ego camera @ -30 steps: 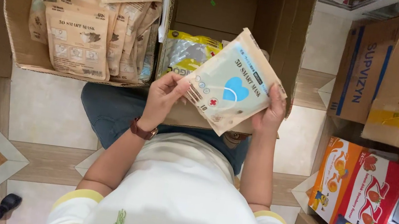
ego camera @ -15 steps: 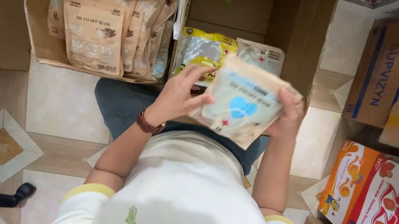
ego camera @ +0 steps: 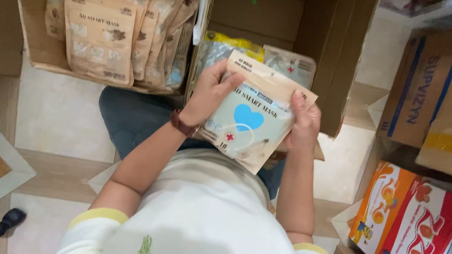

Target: Sorting and organizing individually packaged face masks between cardboard boxes.

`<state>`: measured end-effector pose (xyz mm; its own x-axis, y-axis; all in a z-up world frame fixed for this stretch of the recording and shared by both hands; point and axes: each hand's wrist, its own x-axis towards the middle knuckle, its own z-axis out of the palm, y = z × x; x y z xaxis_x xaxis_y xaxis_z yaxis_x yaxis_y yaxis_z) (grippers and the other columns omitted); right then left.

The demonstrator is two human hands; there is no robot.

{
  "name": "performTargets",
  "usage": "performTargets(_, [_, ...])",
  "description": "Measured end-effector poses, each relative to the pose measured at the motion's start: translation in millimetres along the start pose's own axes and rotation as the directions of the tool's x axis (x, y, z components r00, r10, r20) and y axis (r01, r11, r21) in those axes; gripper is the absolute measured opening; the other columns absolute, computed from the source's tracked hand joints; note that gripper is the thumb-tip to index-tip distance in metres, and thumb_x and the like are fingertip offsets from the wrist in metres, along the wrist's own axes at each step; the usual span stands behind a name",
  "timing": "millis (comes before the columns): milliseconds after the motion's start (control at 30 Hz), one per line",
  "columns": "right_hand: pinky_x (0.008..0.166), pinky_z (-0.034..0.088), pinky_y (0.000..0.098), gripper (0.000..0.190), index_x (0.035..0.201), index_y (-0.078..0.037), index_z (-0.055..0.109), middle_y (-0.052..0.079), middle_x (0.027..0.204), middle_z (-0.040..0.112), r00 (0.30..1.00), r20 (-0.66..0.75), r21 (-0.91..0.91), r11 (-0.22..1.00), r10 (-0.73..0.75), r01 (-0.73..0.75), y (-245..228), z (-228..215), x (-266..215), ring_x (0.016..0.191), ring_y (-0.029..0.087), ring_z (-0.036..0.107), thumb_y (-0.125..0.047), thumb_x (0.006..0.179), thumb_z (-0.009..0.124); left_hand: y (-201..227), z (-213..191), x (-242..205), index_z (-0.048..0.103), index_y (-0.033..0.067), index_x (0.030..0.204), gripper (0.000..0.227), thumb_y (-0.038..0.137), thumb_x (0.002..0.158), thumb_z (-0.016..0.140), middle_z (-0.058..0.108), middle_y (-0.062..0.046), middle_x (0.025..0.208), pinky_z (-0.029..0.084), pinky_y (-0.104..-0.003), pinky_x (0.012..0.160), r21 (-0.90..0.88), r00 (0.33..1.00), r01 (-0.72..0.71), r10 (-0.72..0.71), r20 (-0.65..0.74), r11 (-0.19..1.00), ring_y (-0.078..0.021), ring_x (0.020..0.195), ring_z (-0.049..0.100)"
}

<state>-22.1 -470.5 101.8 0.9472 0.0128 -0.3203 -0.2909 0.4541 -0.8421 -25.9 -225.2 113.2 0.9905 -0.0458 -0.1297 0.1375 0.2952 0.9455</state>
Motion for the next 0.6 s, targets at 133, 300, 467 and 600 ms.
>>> performTargets(133, [0.089, 0.06, 0.0332, 0.026, 0.118, 0.004, 0.069, 0.012, 0.112, 0.075, 1.0, -0.011, -0.005, 1.0, -0.017, 0.017, -19, 21, 0, 0.099, 0.019, 0.072, -0.018, 0.105, 0.063, 14, 1, -1, 0.066, 0.0001, 0.117, 0.024, 0.02, 0.104, 0.069, 0.072, 0.0, 0.101, 0.053, -0.022, 0.077, -0.003, 1.0, -0.003, 0.003, -0.02, 1.0, -0.0036, 0.088, 0.06])
performTargets(300, [0.097, 0.058, 0.0374, 0.035, 0.127, 0.004, 0.062, 0.013, 0.118, 0.073, 0.998, -0.008, 0.082, 0.994, -0.069, 0.069, -32, 20, 4, 0.107, 0.021, 0.071, -0.023, 0.105, 0.068, 8, -10, -8, 0.071, -0.0001, 0.118, 0.026, 0.02, 0.101, 0.072, 0.068, 0.001, 0.091, 0.049, -0.023, 0.069, 0.211, 0.98, 0.127, -0.156, 0.125, 0.969, -0.0046, 0.079, 0.055])
performTargets(467, [0.097, 0.058, 0.0342, 0.047, 0.13, -0.001, 0.063, 0.01, 0.12, 0.073, 0.98, 0.198, 0.01, 1.0, -0.027, 0.026, -55, 34, 13, 0.11, 0.019, 0.071, -0.026, 0.092, 0.075, 15, -1, -7, 0.066, 0.0018, 0.13, 0.036, 0.019, 0.1, 0.074, 0.07, 0.0, 0.107, 0.051, -0.024, 0.082, -0.048, 0.998, 0.023, -0.02, 0.058, 0.999, -0.0067, 0.093, 0.059])
performTargets(600, [0.1, 0.059, 0.0368, 0.033, 0.12, -0.003, 0.069, 0.009, 0.119, 0.074, 0.969, 0.242, -0.231, 0.966, -0.055, 0.113, -66, 31, 26, 0.108, 0.02, 0.071, -0.011, 0.092, 0.083, 15, -8, 2, 0.062, 0.003, 0.14, 0.04, 0.02, 0.106, 0.072, 0.071, -0.008, 0.123, 0.054, -0.028, 0.093, 0.02, 0.998, -0.022, 0.021, 0.055, 1.0, -0.0108, 0.108, 0.063])
